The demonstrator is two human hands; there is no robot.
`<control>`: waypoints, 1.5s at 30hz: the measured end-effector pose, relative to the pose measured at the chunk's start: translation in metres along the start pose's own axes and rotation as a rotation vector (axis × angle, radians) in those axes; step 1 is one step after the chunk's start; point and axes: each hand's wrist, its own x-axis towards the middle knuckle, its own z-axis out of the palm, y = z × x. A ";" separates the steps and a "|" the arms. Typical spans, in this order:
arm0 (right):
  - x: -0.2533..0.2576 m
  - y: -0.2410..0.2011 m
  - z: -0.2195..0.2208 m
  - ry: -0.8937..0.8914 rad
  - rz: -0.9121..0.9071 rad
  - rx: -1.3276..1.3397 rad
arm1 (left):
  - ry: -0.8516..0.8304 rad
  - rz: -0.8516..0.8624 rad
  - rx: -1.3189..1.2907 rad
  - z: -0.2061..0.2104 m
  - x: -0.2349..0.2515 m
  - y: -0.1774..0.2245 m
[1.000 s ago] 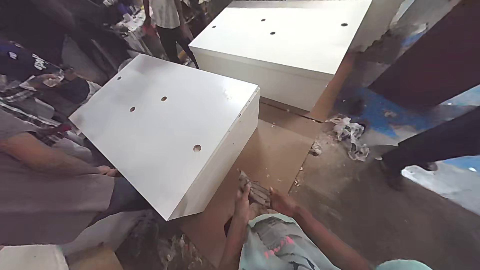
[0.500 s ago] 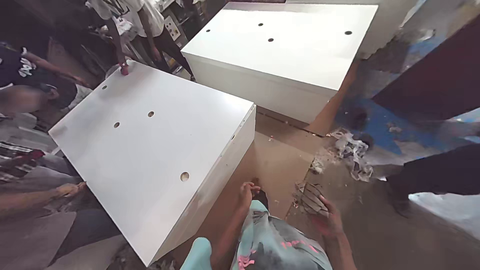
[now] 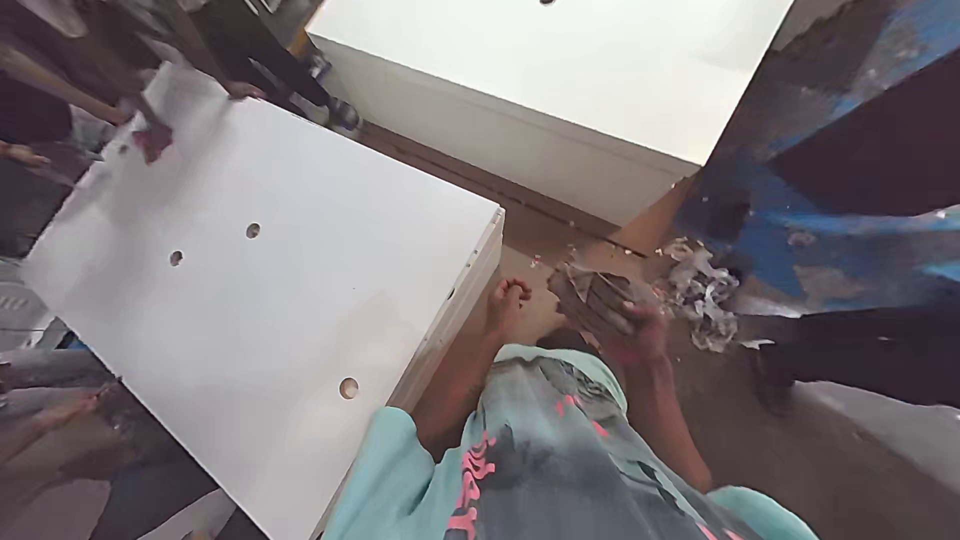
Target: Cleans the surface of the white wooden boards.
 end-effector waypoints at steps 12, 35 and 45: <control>0.249 -0.092 0.002 -0.555 0.089 -1.280 | 0.043 0.296 0.455 0.069 0.142 0.083; 0.456 -0.066 0.207 -1.703 0.205 -1.262 | 0.492 0.013 -0.163 -0.041 0.240 0.121; 0.481 0.018 0.285 -2.416 0.387 -1.191 | 1.552 0.228 -0.896 0.018 0.266 0.109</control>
